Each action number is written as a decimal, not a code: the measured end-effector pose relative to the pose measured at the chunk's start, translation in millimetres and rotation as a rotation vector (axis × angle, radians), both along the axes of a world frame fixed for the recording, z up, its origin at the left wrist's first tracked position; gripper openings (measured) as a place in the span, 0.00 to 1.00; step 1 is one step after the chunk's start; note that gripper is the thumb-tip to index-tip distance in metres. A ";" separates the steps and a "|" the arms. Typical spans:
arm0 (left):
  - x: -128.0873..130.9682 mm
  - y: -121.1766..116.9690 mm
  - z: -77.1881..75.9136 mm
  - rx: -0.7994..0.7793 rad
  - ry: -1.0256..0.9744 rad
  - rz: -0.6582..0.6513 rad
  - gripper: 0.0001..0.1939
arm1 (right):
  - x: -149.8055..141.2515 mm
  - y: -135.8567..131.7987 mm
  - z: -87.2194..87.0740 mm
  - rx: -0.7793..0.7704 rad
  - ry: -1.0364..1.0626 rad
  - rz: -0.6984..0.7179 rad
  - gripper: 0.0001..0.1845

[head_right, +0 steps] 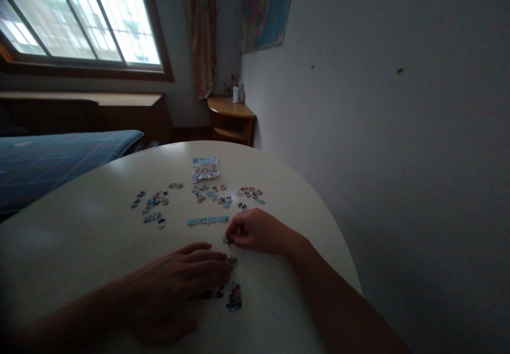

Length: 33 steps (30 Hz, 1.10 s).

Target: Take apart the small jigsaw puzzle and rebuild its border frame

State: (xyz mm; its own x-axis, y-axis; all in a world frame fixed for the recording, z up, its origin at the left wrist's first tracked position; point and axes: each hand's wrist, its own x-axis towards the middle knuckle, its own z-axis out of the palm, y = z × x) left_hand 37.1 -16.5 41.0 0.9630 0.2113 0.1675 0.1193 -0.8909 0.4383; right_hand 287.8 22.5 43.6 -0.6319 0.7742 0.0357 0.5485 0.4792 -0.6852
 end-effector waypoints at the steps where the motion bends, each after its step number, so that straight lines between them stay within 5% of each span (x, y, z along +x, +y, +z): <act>1: -0.1 0.0 -0.2 0.010 -0.007 0.005 0.34 | 1.9 -0.5 2.0 -0.039 0.011 0.014 0.11; 12: -4.7 5.3 -6.3 0.095 0.041 0.240 0.34 | 2.0 -6.0 3.9 -0.065 -0.054 0.035 0.07; 21: -4.8 7.7 -7.7 0.085 0.029 0.265 0.35 | -4.2 -10.2 5.5 -0.032 -0.063 0.030 0.07; 24: -6.7 8.0 -11.0 0.090 -0.005 0.281 0.36 | 0.8 -0.1 -0.9 0.064 -0.098 -0.102 0.06; 30: -9.4 8.7 -16.7 0.098 -0.019 0.325 0.36 | 14.2 33.8 -19.8 0.391 -0.183 -0.585 0.07; 33: -9.3 9.5 -18.4 0.110 -0.018 0.338 0.36 | 12.9 42.5 -25.1 0.420 -0.218 -0.673 0.11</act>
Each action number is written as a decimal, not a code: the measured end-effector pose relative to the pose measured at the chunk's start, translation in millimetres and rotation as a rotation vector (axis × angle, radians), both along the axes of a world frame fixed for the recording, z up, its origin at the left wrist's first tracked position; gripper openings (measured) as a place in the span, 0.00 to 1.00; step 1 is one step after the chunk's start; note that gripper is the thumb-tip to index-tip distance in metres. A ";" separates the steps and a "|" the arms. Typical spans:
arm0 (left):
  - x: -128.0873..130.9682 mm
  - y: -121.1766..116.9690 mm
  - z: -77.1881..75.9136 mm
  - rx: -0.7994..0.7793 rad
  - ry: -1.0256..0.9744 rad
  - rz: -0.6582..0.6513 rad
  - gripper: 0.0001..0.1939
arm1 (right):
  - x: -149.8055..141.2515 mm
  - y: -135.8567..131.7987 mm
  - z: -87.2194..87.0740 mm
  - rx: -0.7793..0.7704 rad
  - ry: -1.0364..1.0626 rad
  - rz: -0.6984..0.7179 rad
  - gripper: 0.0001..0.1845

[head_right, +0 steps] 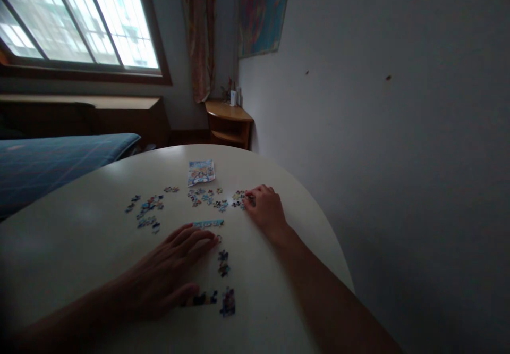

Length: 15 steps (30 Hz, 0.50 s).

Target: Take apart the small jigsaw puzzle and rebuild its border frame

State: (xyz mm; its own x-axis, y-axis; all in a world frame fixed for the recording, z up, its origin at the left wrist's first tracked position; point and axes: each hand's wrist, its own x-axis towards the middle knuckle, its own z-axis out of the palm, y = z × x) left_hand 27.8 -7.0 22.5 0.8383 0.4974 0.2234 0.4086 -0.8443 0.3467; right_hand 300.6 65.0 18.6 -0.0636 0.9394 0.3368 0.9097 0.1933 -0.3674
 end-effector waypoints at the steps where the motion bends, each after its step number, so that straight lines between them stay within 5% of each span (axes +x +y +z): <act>1: 0.1 0.3 -0.3 0.000 0.005 0.002 0.36 | -1.3 1.1 -0.9 0.003 -0.003 -0.006 0.12; 15: 1.0 2.0 5.6 -0.002 0.017 -0.028 0.33 | -1.7 0.5 -1.6 -0.084 0.102 -0.066 0.07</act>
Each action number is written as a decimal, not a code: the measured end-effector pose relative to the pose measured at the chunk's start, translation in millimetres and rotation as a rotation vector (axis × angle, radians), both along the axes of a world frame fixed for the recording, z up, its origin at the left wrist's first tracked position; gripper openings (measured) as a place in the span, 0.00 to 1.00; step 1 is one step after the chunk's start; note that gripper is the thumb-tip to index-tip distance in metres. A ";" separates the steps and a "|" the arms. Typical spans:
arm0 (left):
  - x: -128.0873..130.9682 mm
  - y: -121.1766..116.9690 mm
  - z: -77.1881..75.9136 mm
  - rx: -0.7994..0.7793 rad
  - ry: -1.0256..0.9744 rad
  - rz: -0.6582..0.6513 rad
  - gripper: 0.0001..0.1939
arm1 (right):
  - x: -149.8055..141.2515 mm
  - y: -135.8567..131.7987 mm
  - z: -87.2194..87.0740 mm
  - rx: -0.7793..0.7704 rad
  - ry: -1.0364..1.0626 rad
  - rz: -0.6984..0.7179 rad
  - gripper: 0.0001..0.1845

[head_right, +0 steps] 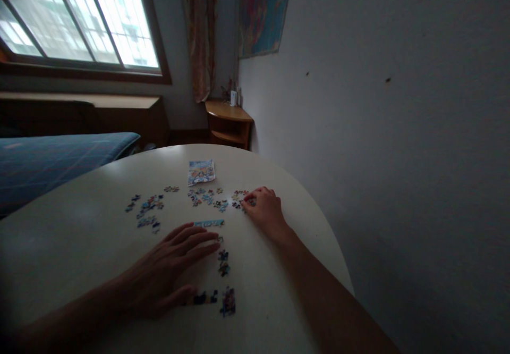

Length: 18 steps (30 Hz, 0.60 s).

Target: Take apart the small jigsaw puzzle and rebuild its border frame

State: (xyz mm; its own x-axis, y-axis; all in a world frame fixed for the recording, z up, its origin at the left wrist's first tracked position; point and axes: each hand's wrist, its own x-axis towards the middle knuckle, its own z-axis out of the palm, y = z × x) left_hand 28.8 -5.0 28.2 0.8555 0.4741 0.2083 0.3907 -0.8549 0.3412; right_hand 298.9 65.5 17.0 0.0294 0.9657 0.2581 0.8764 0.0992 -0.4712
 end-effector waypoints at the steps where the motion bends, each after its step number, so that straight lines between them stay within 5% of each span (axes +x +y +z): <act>1: 0.7 -0.5 2.1 -0.004 0.008 -0.024 0.32 | 0.1 0.1 0.6 -0.020 -0.001 -0.013 0.07; 7: 3.7 -2.0 9.7 -0.026 0.038 -0.163 0.33 | -0.3 0.3 3.0 -0.091 -0.046 -0.014 0.06; 18: 3.8 -3.6 7.7 -0.017 0.034 -0.175 0.33 | -0.9 -11.1 14.4 -0.050 0.058 0.141 0.07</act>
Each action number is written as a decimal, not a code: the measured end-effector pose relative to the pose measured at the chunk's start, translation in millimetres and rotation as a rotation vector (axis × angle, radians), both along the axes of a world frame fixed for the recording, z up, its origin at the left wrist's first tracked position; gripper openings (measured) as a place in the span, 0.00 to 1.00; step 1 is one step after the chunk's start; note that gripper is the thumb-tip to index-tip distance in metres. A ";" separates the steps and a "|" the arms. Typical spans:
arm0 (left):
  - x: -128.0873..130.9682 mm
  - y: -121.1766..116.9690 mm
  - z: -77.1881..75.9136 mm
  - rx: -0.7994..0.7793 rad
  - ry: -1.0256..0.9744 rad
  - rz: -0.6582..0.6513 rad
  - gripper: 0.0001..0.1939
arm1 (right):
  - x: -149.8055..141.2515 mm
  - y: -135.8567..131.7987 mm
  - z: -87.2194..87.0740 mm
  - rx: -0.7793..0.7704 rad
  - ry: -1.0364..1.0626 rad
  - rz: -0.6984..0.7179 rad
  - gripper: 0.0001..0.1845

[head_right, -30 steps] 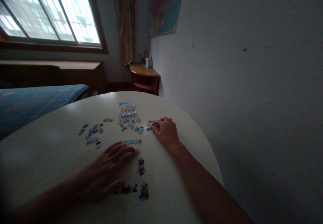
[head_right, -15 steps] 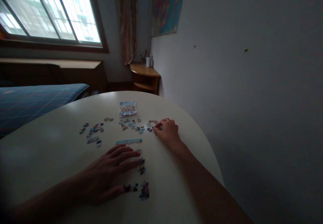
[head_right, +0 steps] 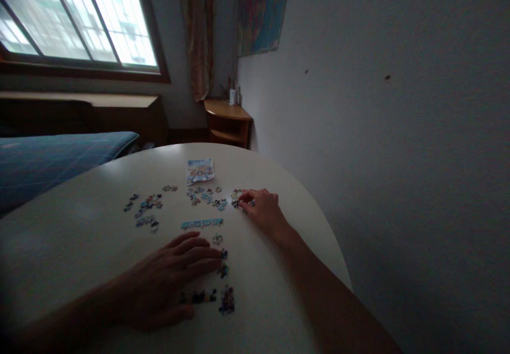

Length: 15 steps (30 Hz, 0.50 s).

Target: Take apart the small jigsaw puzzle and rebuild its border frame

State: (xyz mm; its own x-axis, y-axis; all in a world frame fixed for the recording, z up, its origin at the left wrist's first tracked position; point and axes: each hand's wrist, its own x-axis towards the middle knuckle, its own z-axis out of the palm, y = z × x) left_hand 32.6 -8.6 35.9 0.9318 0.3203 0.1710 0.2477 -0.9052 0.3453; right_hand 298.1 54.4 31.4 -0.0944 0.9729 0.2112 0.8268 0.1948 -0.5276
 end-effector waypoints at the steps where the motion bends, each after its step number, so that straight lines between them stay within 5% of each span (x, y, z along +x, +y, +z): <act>1: -0.1 -0.2 -0.3 0.009 0.008 -0.005 0.34 | 0.5 -3.1 1.9 -0.028 0.038 0.049 0.07; 7: -0.6 -0.7 -0.6 0.025 0.008 -0.011 0.34 | -5.4 -24.5 10.3 -0.218 0.151 0.355 0.07; 15: 1.4 -1.3 0.5 0.034 0.063 -0.002 0.33 | -9.6 -31.8 14.6 -0.276 0.118 0.454 0.08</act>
